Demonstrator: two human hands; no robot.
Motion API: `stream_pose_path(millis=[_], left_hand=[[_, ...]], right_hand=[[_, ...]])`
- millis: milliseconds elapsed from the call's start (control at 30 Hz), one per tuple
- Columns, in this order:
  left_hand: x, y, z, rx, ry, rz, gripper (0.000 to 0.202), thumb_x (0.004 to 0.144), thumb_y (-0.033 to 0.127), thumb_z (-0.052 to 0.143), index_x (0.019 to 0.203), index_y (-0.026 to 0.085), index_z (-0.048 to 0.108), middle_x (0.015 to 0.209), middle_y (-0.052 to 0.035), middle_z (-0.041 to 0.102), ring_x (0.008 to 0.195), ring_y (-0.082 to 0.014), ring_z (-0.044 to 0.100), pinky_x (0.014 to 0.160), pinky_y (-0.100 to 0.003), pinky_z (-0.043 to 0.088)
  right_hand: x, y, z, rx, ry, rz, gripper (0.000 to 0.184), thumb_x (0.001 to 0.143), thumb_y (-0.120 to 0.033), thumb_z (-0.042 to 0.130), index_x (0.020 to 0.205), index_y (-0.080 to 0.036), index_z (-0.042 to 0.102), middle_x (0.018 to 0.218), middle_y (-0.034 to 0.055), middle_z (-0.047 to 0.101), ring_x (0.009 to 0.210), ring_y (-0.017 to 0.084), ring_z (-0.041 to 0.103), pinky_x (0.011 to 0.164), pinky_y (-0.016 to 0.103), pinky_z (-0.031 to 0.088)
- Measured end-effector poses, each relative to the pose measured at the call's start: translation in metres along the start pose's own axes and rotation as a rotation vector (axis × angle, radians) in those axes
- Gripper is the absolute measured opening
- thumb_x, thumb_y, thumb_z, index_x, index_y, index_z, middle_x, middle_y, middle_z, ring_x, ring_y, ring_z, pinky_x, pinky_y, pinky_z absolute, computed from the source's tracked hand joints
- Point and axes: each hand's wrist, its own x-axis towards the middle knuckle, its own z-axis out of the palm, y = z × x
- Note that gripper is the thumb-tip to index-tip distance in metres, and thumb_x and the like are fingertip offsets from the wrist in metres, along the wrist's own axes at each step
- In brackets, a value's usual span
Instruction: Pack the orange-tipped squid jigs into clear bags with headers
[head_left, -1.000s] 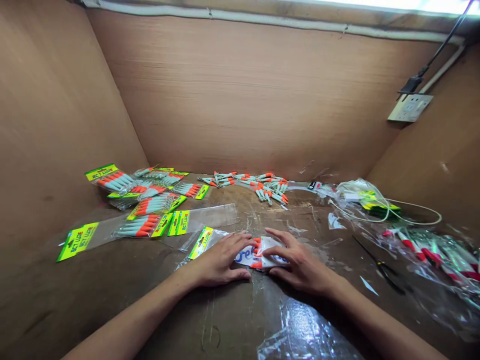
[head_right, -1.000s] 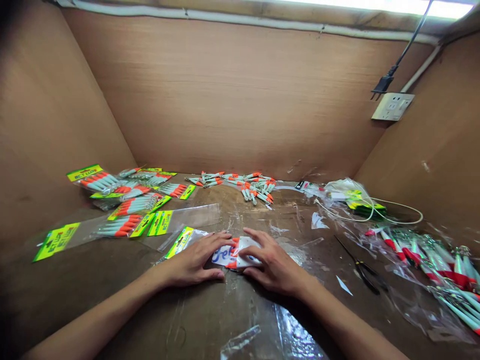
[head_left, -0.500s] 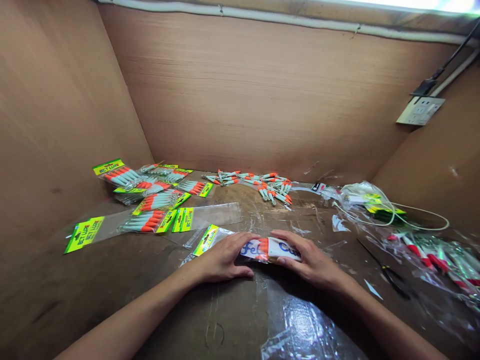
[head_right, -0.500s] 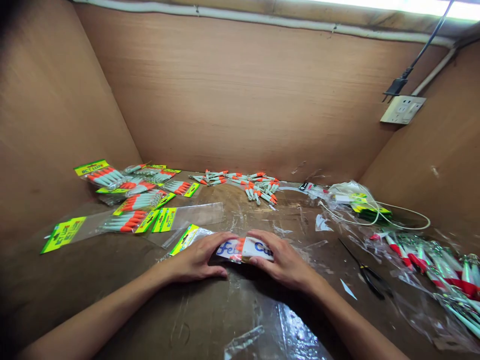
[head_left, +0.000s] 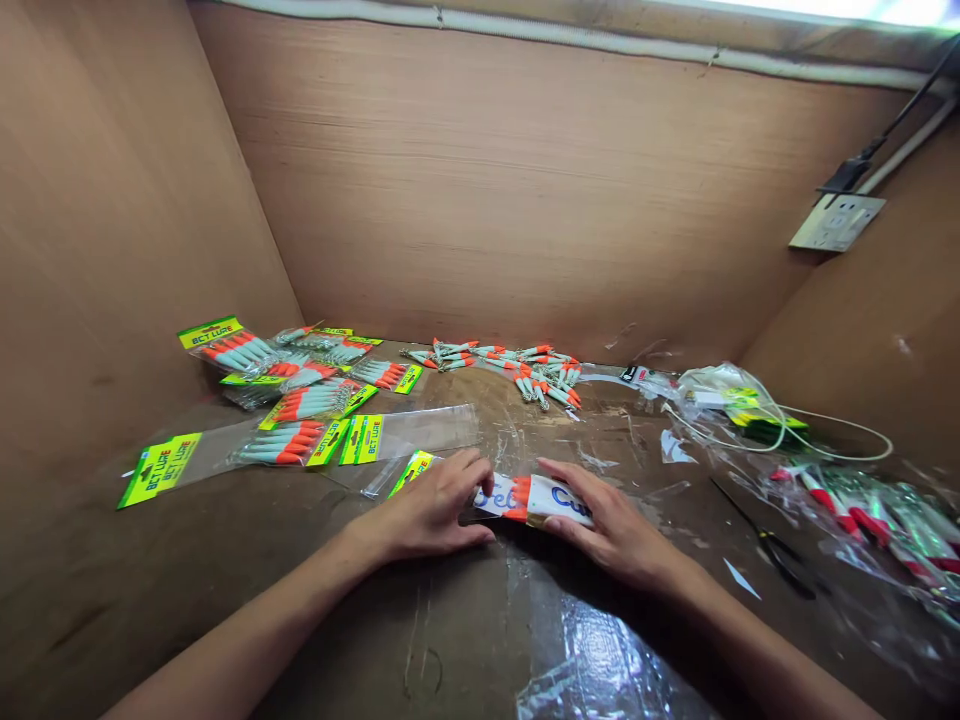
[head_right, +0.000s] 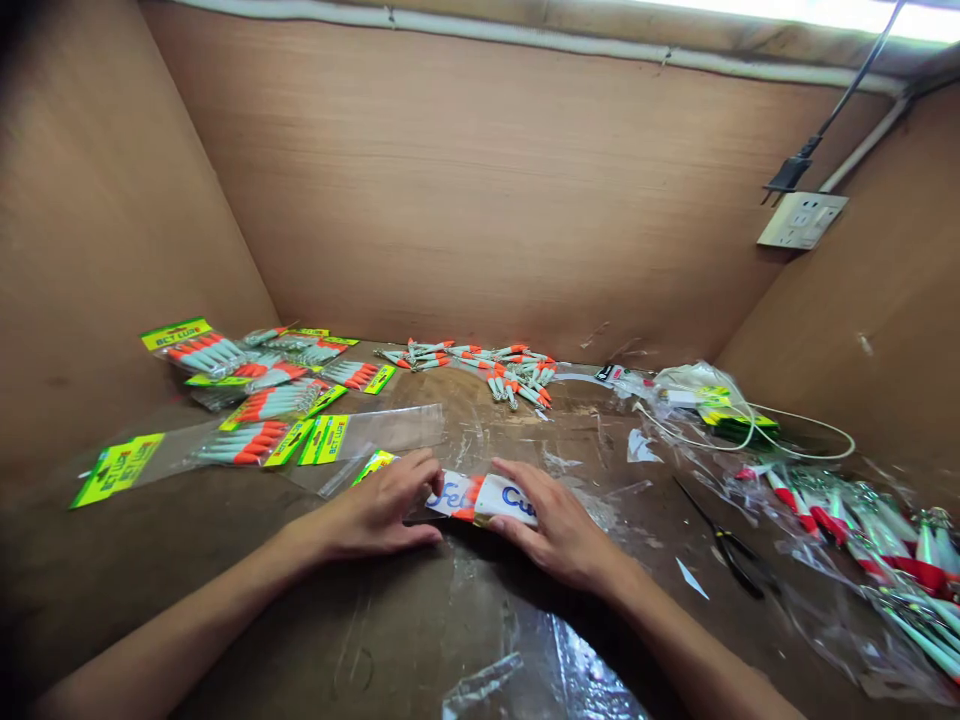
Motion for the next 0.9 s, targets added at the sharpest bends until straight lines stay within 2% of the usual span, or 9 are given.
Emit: stream_pose_path(millis=[67, 167, 400, 567, 733, 900], left_hand=[[0.001, -0.001, -0.005, 0.085, -0.011, 0.014, 0.023, 0.083, 0.029, 0.072, 0.092, 0.022, 0.053, 0.093, -0.0007, 0.061, 0.083, -0.0182, 0.058, 0.069, -0.027, 0.042], [0.003, -0.002, -0.007, 0.169, -0.008, 0.052, 0.012, 0.090, 0.025, 0.065, 0.086, 0.021, 0.054, 0.087, 0.0008, 0.062, 0.081, -0.0170, 0.059, 0.069, -0.026, 0.039], [0.003, -0.001, -0.005, 0.372, 0.073, 0.148, 0.020, 0.096, 0.027, 0.058, 0.077, 0.020, 0.056, 0.080, -0.0004, 0.063, 0.075, -0.0170, 0.058, 0.065, -0.028, 0.037], [0.003, 0.002, 0.000, 0.459, 0.112, 0.225, 0.026, 0.098, 0.025, 0.051, 0.074, 0.019, 0.057, 0.076, -0.0018, 0.061, 0.073, -0.0172, 0.057, 0.062, -0.028, 0.037], [0.004, 0.007, 0.002, 0.468, 0.132, 0.246, 0.029, 0.100, 0.026, 0.048, 0.073, 0.019, 0.056, 0.075, -0.0018, 0.059, 0.071, -0.0168, 0.056, 0.061, -0.028, 0.036], [0.004, 0.008, 0.007, 0.476, 0.089, 0.242, 0.030, 0.102, 0.026, 0.045, 0.076, 0.019, 0.058, 0.078, -0.0027, 0.061, 0.073, -0.0172, 0.057, 0.062, -0.028, 0.037]], right_hand=[[0.000, 0.001, 0.001, 0.015, 0.018, 0.018, 0.058, 0.093, -0.043, 0.060, 0.147, -0.029, 0.042, 0.145, 0.0077, 0.052, 0.128, 0.027, 0.053, 0.108, 0.044, 0.044], [0.001, 0.004, 0.001, 0.031, 0.033, 0.044, 0.056, 0.093, -0.042, 0.060, 0.145, -0.029, 0.044, 0.143, 0.0078, 0.054, 0.126, 0.027, 0.054, 0.107, 0.045, 0.044], [0.001, 0.009, -0.002, 0.071, 0.052, 0.096, 0.053, 0.095, -0.044, 0.057, 0.144, -0.028, 0.045, 0.142, 0.0082, 0.056, 0.123, 0.026, 0.057, 0.105, 0.045, 0.046], [0.000, 0.002, 0.000, 0.034, 0.068, 0.061, 0.055, 0.096, -0.043, 0.055, 0.148, -0.030, 0.040, 0.144, 0.0081, 0.053, 0.124, 0.026, 0.056, 0.105, 0.047, 0.046], [-0.001, -0.007, 0.000, -0.079, 0.036, -0.018, 0.061, 0.098, -0.040, 0.052, 0.154, -0.035, 0.028, 0.153, 0.0069, 0.040, 0.137, 0.027, 0.043, 0.113, 0.048, 0.038], [-0.004, -0.008, 0.005, -0.155, -0.053, -0.022, 0.065, 0.097, -0.042, 0.054, 0.154, -0.038, 0.025, 0.160, 0.0068, 0.026, 0.144, 0.029, 0.033, 0.116, 0.051, 0.033]])
